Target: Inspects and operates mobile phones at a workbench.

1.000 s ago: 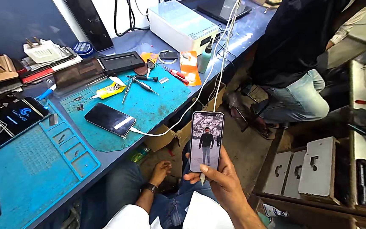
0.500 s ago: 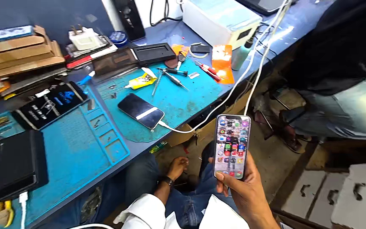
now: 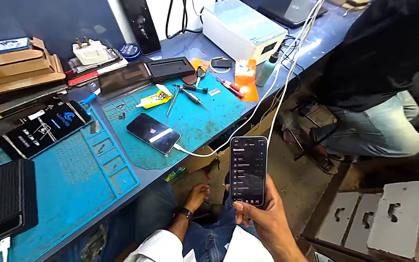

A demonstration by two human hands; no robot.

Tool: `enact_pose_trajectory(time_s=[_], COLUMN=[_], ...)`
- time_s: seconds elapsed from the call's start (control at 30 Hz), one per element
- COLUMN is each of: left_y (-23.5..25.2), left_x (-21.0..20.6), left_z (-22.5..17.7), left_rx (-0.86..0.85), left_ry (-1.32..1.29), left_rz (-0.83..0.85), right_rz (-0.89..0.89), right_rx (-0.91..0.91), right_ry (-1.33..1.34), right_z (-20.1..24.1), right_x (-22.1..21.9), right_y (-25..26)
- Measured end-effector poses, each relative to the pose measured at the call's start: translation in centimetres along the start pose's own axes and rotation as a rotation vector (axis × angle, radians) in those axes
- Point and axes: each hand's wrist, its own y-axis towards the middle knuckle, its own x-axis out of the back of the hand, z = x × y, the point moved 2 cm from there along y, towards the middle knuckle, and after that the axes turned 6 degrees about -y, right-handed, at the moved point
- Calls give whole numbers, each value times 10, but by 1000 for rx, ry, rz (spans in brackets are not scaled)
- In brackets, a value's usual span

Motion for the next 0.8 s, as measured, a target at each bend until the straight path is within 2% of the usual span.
enact_pose_trajectory(time_s=[0.5, 0.8], left_y=[-3, -29], left_x=[-1, -3], left_z=[-3, -23], left_rx=[-7, -303], left_ry=[13, 149], left_rz=[-5, -45], right_rz=[58, 40], right_rx=[3, 32], right_ry=[32, -9], right_z=[-2, -4], right_x=[5, 8], right_y=[-3, -8])
